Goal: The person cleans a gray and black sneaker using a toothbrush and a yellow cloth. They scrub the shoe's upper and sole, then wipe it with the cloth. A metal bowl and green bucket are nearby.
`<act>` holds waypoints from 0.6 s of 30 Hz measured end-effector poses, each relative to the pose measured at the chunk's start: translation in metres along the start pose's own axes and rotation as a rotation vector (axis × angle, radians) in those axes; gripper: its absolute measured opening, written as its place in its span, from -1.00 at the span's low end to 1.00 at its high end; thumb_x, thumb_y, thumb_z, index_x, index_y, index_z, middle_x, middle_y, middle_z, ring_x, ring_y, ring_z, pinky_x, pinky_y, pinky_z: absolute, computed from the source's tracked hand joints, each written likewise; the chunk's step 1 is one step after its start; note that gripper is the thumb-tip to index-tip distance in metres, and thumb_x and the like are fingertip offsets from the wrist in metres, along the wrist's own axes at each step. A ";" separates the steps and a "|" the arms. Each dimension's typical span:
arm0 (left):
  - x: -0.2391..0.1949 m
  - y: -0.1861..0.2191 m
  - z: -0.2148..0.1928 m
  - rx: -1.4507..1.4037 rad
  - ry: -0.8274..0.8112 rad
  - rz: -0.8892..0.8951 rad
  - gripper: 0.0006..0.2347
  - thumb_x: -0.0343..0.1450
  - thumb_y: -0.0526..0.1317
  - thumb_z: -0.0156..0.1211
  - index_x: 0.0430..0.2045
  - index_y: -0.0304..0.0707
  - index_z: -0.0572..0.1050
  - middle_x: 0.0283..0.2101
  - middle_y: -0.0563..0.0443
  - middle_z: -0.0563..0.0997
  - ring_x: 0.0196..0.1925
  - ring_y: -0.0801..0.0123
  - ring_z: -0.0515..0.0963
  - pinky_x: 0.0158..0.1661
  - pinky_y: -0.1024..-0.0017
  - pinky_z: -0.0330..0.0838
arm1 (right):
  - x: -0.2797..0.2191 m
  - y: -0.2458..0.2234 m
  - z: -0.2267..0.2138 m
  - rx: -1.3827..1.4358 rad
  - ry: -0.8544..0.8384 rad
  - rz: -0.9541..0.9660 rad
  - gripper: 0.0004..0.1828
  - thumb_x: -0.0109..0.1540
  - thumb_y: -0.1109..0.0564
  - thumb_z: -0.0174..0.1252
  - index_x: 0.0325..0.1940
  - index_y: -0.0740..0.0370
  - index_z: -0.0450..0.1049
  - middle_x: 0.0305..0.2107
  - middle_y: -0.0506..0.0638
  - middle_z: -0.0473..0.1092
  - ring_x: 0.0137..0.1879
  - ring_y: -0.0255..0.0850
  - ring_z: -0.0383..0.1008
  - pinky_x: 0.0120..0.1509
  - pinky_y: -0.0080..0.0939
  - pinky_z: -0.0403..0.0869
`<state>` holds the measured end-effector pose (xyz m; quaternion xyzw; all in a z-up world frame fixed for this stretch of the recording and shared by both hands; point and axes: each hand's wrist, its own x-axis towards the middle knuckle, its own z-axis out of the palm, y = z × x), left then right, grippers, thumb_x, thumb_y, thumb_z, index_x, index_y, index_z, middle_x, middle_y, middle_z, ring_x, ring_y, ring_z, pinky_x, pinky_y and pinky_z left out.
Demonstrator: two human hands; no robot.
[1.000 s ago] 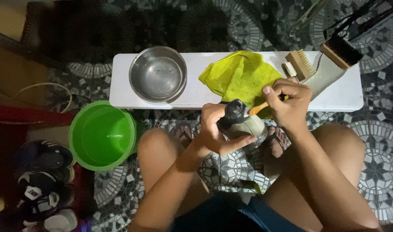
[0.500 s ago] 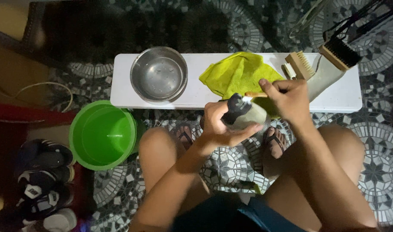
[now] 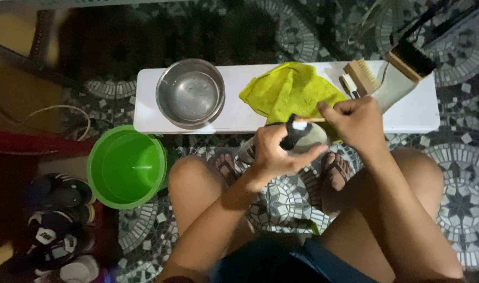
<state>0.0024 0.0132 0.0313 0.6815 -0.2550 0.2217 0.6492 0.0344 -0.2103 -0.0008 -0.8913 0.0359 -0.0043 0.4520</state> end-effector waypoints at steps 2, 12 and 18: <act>-0.004 -0.001 0.000 0.057 -0.001 0.009 -0.69 0.32 -0.10 0.61 -0.59 -0.28 0.53 -0.67 -0.19 0.56 -0.67 0.11 0.61 -0.54 0.35 0.48 | -0.003 -0.004 -0.001 -0.027 0.026 0.018 -0.23 0.38 -0.13 0.44 -0.79 0.01 0.20 -0.80 -0.26 -0.03 -0.62 -0.28 0.01 -0.38 -0.16 0.02; -0.016 -0.014 0.002 0.074 0.008 -0.017 -0.69 0.32 -0.08 0.64 -0.51 -0.28 0.58 -0.63 -0.24 0.58 -0.60 -0.04 0.66 -0.53 0.33 0.49 | -0.009 -0.030 -0.004 -0.067 0.064 0.070 -0.24 0.38 -0.15 0.40 -0.79 -0.03 0.15 -0.75 -0.28 -0.10 -0.63 -0.24 0.01 -0.41 -0.16 0.07; -0.023 -0.024 0.003 0.113 0.017 0.008 -0.71 0.28 -0.11 0.67 -0.46 -0.33 0.64 -0.60 -0.28 0.62 -0.58 -0.07 0.69 -0.54 0.26 0.54 | -0.001 -0.018 0.005 -0.065 0.081 0.048 -0.19 0.39 -0.15 0.38 -0.78 -0.01 0.06 -0.74 -0.27 -0.16 -0.61 -0.27 -0.04 -0.41 -0.17 0.02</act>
